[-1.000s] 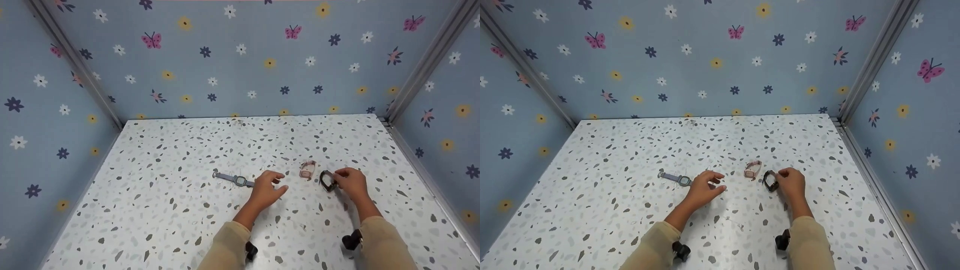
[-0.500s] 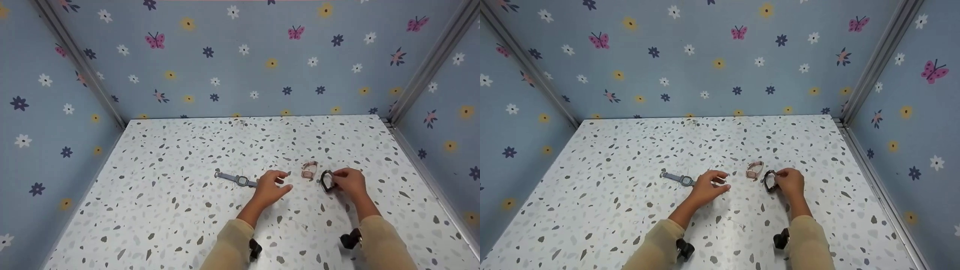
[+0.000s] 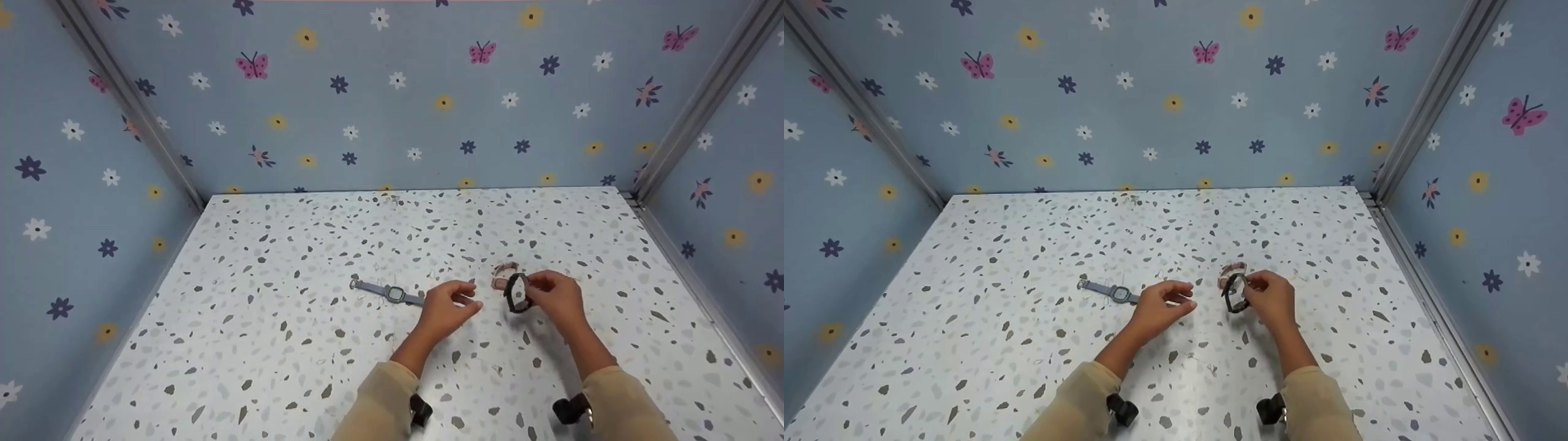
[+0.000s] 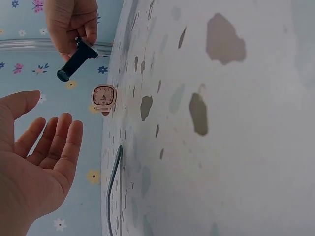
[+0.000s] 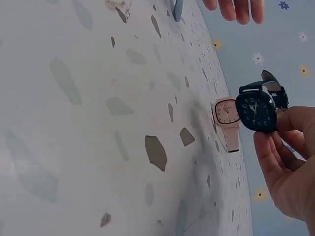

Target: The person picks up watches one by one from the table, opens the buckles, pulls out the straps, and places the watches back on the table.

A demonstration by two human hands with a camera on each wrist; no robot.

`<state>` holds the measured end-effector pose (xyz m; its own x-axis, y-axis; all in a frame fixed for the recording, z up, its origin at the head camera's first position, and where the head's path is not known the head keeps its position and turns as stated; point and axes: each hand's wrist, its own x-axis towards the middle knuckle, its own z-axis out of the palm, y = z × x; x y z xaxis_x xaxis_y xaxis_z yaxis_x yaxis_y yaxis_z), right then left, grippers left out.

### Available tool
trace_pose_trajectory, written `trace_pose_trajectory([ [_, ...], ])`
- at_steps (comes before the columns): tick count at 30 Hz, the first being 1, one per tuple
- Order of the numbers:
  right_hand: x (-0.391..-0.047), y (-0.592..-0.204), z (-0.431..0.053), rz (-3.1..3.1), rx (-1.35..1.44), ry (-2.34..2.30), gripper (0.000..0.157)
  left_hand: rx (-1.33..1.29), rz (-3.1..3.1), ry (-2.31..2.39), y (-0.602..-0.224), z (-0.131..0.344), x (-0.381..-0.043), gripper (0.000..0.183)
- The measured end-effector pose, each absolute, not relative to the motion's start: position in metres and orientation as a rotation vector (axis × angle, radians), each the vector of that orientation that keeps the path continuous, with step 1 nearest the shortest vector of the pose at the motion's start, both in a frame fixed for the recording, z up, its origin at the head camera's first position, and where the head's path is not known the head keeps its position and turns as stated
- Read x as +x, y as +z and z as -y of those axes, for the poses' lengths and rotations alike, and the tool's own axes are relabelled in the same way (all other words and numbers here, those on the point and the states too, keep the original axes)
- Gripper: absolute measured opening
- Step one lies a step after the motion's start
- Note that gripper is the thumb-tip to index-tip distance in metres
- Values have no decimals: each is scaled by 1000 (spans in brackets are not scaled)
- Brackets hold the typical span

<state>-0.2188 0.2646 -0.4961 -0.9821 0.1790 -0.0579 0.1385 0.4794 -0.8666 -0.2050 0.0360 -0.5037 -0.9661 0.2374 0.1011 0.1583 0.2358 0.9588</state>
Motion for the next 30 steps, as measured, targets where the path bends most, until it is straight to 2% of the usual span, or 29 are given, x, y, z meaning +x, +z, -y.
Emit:
trace_pose_trajectory([
  [11,-206,-494,-245,2521,-251,1841,28,373,-2368,1898,-503,-33,-199,28],
  [20,-201,-494,-232,2394,-150,2036,25,373,-2327,1903,-501,-32,-199,33],
  [26,-200,-492,-220,2375,-114,2081,27,399,-2338,1903,-503,-29,-201,36],
  [30,-200,-490,-212,2391,-85,2075,30,398,-2377,1899,-504,-26,-203,32],
])
